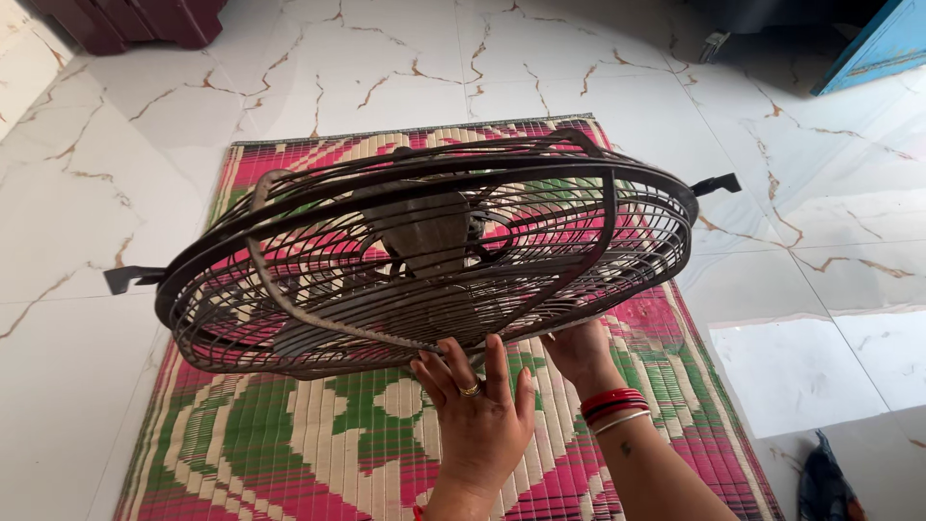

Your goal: The person removes the front grille of a standing electric fan, then uses a screwdriver to loosen the central nut and remove the fan blades. The person then detaches the rear grille and manipulates the internal wiring and motor housing. The fan remains partially disassembled on the mat.

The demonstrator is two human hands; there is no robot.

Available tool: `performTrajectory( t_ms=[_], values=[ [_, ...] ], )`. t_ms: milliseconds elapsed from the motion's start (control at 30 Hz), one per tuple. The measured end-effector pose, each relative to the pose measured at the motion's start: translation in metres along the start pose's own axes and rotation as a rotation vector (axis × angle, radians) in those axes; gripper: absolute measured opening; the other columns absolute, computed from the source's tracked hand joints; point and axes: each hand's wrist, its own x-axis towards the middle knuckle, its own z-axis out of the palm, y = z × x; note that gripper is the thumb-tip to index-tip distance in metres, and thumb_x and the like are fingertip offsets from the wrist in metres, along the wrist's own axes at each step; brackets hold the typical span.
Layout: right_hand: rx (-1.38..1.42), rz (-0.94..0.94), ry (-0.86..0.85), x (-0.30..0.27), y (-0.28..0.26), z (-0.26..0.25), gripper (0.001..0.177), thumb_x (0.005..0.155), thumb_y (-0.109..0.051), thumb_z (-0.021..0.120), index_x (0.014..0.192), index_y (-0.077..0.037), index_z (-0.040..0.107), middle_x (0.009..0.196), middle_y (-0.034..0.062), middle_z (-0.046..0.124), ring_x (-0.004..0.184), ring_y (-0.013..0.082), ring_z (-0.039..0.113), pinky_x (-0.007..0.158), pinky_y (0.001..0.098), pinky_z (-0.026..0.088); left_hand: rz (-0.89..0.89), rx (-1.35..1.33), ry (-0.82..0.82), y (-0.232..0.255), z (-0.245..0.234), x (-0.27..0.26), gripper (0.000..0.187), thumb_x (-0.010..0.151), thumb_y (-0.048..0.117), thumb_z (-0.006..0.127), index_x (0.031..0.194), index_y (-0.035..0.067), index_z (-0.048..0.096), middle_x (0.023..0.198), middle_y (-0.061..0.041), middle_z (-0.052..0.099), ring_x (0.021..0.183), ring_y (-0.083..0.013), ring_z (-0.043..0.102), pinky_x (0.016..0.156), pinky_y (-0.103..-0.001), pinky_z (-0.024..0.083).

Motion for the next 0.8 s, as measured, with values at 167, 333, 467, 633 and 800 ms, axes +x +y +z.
performTrajectory(
  t_ms=[167,333,467,633,800],
  values=[
    [0.074,-0.108,0.054,0.023,0.018,-0.026,0.024,0.102,-0.022,0.052,0.111,-0.005,0.066,0.111,0.0090,0.073,0.101,0.0229,0.070,0.095,0.0417,0.058,-0.005,0.000,-0.011,0.000,0.001,-0.002,0.090,0.096,0.037,0.068,0.162,0.012,0.010,0.159,-0.036,0.007,0.137,-0.0717,0.019,0.113,-0.081,0.018],
    [0.003,0.022,0.217,0.033,0.035,-0.044,0.014,0.104,-0.020,0.058,0.111,-0.008,0.063,0.106,0.0040,0.071,0.097,0.0199,0.069,0.088,0.0389,0.059,-0.009,-0.020,-0.013,-0.001,0.001,-0.006,0.089,0.097,0.036,0.068,0.162,0.014,0.012,0.159,-0.035,0.009,0.137,-0.0702,0.022,0.113,-0.081,0.019],
    [-0.079,0.065,0.300,0.031,0.041,-0.047,0.015,0.101,-0.019,0.058,0.112,-0.010,0.062,0.103,0.0006,0.070,0.094,0.0181,0.068,0.088,0.0388,0.057,-0.011,-0.014,-0.017,-0.002,0.003,-0.007,0.087,0.097,0.036,0.068,0.162,0.014,0.015,0.159,-0.034,0.011,0.137,-0.0691,0.022,0.113,-0.081,0.020],
    [-0.081,0.086,0.361,0.013,0.031,-0.021,0.027,0.102,-0.032,0.053,0.119,-0.013,0.059,0.115,0.0020,0.064,0.107,0.0212,0.061,0.098,0.0480,0.048,0.004,-0.074,0.001,-0.004,-0.001,-0.010,0.086,0.097,0.035,0.070,0.162,0.012,0.019,0.159,-0.035,0.011,0.142,-0.0627,0.018,0.115,-0.079,0.018],
    [0.073,0.147,0.340,-0.045,0.014,0.035,0.054,0.097,-0.053,0.045,0.142,-0.022,0.045,0.152,0.0076,0.043,0.145,0.0263,0.038,0.115,0.0696,0.028,-0.040,-0.372,0.145,-0.008,-0.023,-0.014,0.086,0.098,0.031,0.068,0.160,0.009,0.013,0.165,-0.030,0.007,0.155,-0.0485,0.000,0.124,-0.069,0.008]
  ],
)
